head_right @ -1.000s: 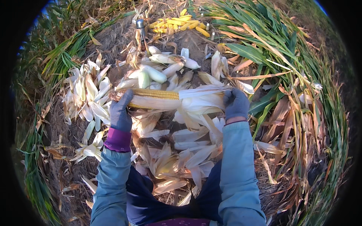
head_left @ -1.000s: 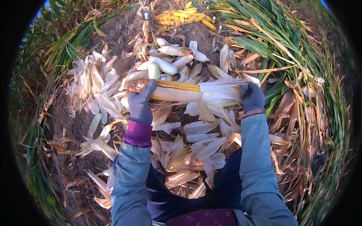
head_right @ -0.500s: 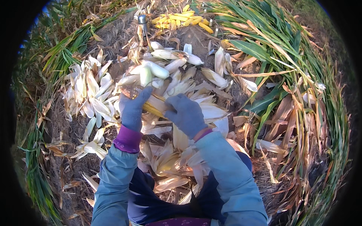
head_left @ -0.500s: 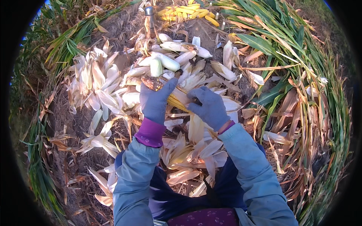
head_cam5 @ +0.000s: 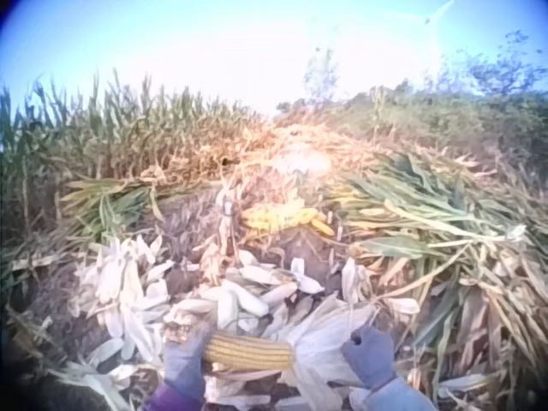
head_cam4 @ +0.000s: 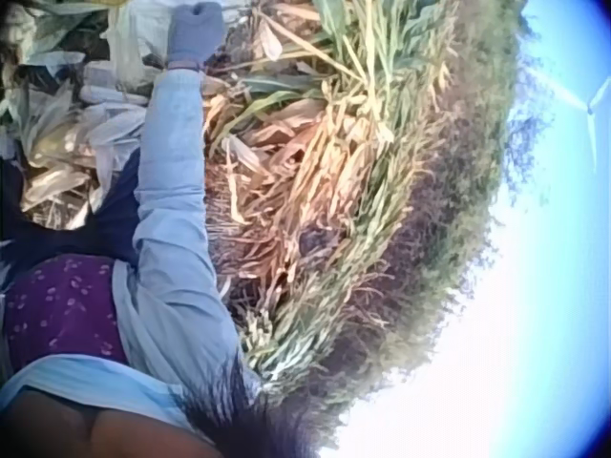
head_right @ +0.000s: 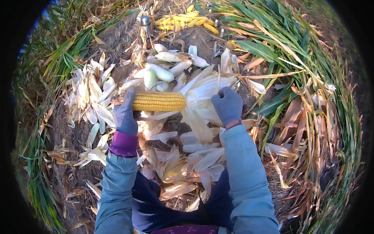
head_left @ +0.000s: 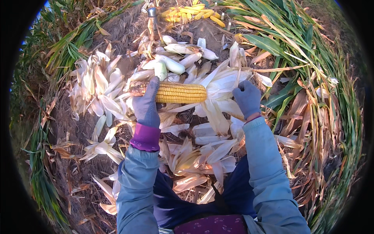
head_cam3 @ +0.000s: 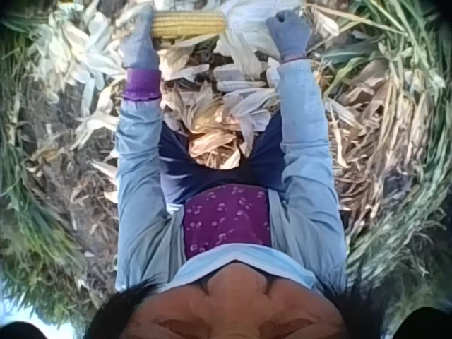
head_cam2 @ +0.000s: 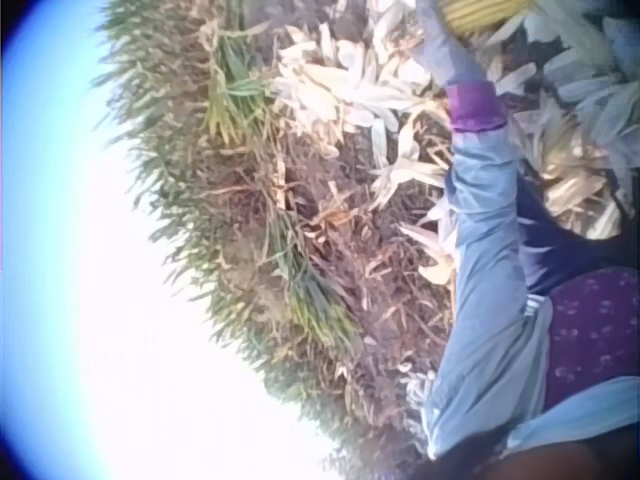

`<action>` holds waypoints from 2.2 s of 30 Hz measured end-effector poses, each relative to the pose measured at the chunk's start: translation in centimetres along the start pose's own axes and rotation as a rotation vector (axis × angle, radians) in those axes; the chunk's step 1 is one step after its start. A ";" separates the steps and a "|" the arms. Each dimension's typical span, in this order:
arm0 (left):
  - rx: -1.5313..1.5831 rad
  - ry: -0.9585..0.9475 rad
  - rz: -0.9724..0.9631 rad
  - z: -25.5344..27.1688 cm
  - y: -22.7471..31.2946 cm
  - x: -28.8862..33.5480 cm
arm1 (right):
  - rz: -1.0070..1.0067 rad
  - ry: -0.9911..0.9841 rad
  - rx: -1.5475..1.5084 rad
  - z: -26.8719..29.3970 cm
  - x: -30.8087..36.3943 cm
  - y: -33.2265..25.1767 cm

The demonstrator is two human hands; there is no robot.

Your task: The person sits on the ground in a cornfield and shucks corn cobs by hand, removing the husks and silks. The shucked cobs are placed in a pile nearby, and the discarded husks accumulate around the person.

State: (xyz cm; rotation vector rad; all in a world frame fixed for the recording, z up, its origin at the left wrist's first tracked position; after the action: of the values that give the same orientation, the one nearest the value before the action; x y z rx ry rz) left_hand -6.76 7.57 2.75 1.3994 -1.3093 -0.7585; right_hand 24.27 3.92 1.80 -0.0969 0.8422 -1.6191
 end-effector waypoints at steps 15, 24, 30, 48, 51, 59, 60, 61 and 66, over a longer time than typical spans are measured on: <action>-0.005 -0.217 -0.204 -2.2 0.6 2.9 | -0.397 -0.071 -0.849 -3.1 0.1 -0.9; -0.213 -0.416 -0.309 -3.4 0.7 4.3 | -0.520 -0.018 -1.041 -2.2 -0.3 0.5; -0.032 -0.354 -0.158 -2.5 2.2 4.0 | -0.664 0.137 -1.125 -2.7 -0.4 5.2; 0.264 -0.172 0.292 -2.0 -1.8 2.3 | -0.483 -0.579 -1.073 -7.5 4.4 -5.0; 0.264 -0.170 0.267 -1.9 -1.9 2.1 | -0.349 -0.547 -0.819 -9.2 3.9 -2.0; 0.260 -0.118 0.226 -0.1 -1.8 0.8 | 0.029 -0.510 0.193 -6.9 2.2 -0.8; 0.265 -0.124 0.227 -0.2 -1.8 1.0 | 0.004 -0.567 0.177 -7.3 2.3 -0.2; 0.270 -0.123 0.220 -0.1 -1.6 1.1 | -0.012 -0.626 0.155 -7.5 2.3 -0.6; 0.291 -0.087 0.160 0.8 -1.5 1.0 | -0.313 -0.778 -0.628 -6.3 3.6 -4.3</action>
State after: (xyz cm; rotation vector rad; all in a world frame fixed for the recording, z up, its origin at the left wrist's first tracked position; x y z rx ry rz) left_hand -6.79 6.22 1.33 1.4786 -1.6297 -0.5412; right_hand 16.65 3.53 -1.77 -1.2675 0.6953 -1.3599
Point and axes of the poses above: each hand's wrist, its own x-axis away from the middle knuckle, its own z-axis out of the back of the hand, y = z × x, the point moved 6 cm from there along -x, towards the middle knuckle, and after that the axes turned 8 degrees about z, right-handed, at the moved point
